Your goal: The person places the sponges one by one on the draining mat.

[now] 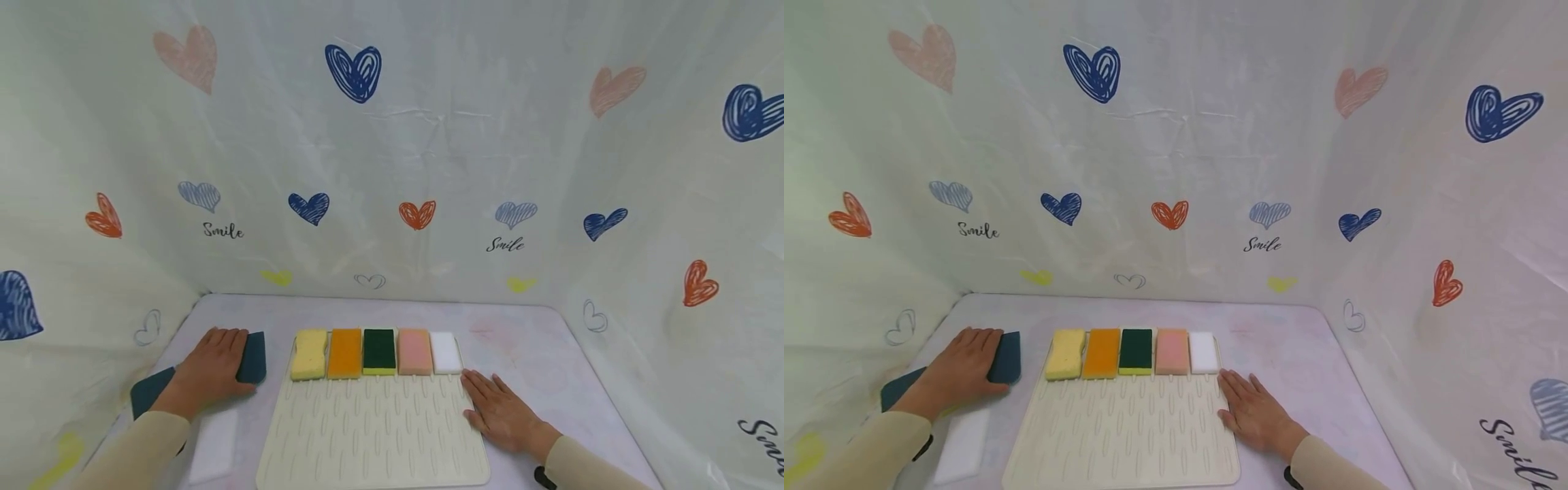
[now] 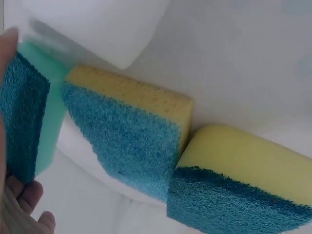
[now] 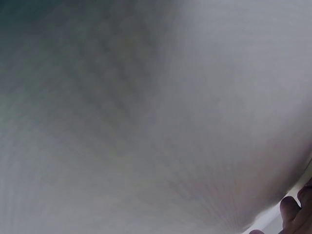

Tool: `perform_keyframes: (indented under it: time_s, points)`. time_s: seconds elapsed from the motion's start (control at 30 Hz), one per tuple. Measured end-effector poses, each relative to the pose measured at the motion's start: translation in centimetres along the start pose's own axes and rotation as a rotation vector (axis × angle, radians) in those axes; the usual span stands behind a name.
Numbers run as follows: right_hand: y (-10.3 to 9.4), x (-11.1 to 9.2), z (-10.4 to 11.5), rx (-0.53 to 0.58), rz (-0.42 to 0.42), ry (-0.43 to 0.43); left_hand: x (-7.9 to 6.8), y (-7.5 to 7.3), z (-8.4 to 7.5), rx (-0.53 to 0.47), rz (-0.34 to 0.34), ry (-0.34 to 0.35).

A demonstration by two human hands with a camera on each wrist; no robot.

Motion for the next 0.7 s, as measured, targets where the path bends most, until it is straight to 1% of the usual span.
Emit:
perform_keyframes:
  time_s: [0.13, 0.27, 0.37, 0.43, 0.57, 0.7]
  points:
    - [0.2, 0.0, 0.1, 0.002, -0.014, -0.011, -0.3, -0.1, 0.0, 0.052, -0.024, 0.042]
    - [0.1, 0.0, 0.3, 0.006, -0.016, -0.014, -0.1, -1.3, -0.1, 0.102, -0.093, 0.095]
    - [0.1, -0.1, 0.2, 0.015, 0.002, -0.008, 0.3, -2.5, -0.1, 0.116, -0.124, 0.100]
    - [0.2, -0.1, 0.1, 0.017, 0.018, 0.001, 0.5, -3.0, -0.1, 0.110, -0.121, 0.094]
    - [0.1, -0.1, 0.0, 0.019, 0.034, 0.012, 0.5, -3.7, -0.4, 0.085, -0.108, 0.082]
    - [0.0, -0.1, 0.0, 0.014, 0.034, 0.009, 0.6, -4.4, -1.0, 0.090, -0.134, 0.087]
Point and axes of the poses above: each hand's wrist, its own x-axis towards the middle knuckle, its own y-axis out of the palm, z = x × y, the point moved 6 cm from there along x, towards the middle knuckle, and after that the axes turned 3 degrees about -x, right-handed, at the moved point
